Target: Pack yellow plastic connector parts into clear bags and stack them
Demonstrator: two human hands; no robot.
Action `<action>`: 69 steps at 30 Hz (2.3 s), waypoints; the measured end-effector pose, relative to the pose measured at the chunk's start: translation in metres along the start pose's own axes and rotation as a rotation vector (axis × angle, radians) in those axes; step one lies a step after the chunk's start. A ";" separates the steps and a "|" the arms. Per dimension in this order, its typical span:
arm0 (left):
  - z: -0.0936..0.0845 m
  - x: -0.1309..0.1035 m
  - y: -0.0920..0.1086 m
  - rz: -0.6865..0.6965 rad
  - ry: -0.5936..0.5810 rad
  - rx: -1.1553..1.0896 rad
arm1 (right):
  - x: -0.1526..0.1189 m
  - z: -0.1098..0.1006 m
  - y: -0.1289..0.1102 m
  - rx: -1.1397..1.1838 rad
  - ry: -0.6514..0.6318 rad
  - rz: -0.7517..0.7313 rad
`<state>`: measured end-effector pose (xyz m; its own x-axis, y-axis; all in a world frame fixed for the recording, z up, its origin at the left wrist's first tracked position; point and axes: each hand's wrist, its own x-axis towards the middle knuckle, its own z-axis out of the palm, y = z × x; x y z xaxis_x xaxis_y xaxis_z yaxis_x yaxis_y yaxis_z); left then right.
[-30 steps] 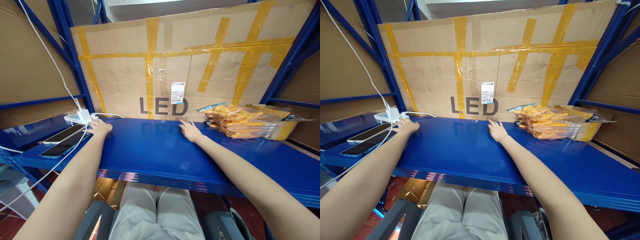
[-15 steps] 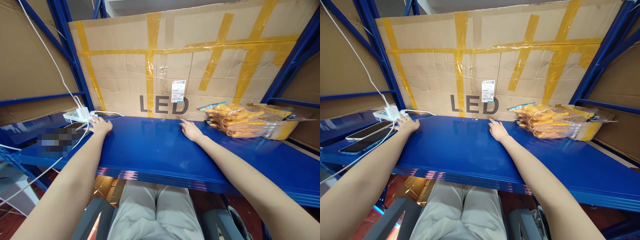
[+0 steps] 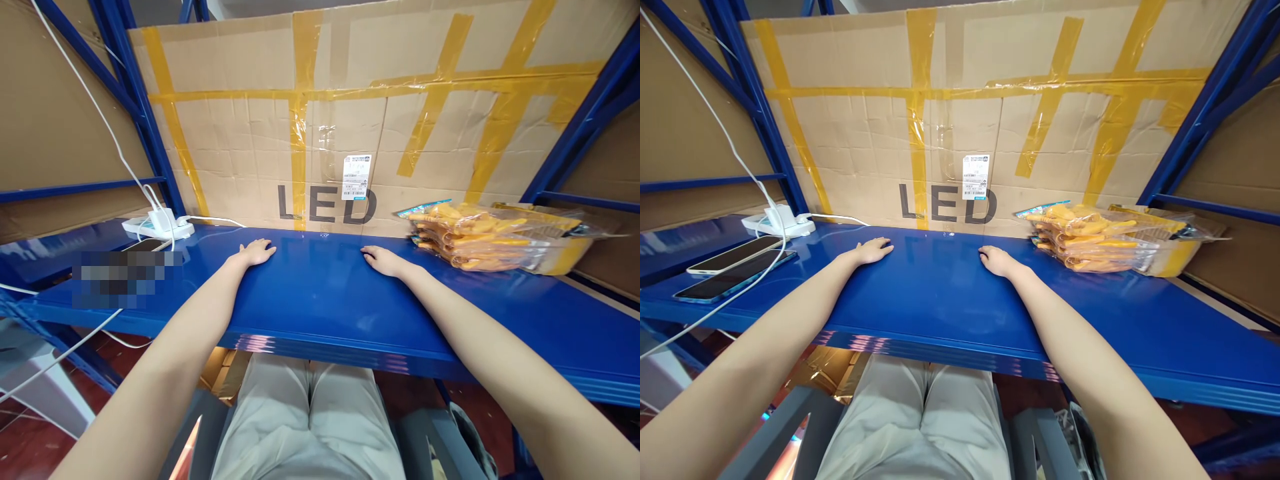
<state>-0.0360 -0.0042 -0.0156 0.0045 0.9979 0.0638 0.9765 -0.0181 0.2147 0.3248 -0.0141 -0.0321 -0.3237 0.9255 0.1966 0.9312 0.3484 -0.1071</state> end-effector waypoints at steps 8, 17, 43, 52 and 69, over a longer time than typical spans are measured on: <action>-0.008 -0.006 -0.006 0.047 -0.008 -0.030 | -0.004 -0.005 0.002 0.064 -0.023 0.007; -0.007 -0.004 -0.008 0.056 -0.039 0.008 | -0.002 -0.005 0.003 0.220 0.025 0.076; -0.010 -0.003 -0.008 0.055 -0.107 0.038 | -0.017 -0.053 0.043 1.672 0.927 0.721; -0.010 -0.004 -0.008 0.041 -0.099 0.035 | -0.020 -0.064 0.040 1.607 0.924 0.807; -0.007 0.007 -0.019 0.117 -0.055 0.028 | -0.017 -0.058 0.043 1.474 0.847 0.777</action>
<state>-0.0555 0.0024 -0.0126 0.1299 0.9910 0.0336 0.9743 -0.1339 0.1811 0.3804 -0.0229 0.0165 0.6370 0.7707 0.0170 -0.2143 0.1982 -0.9564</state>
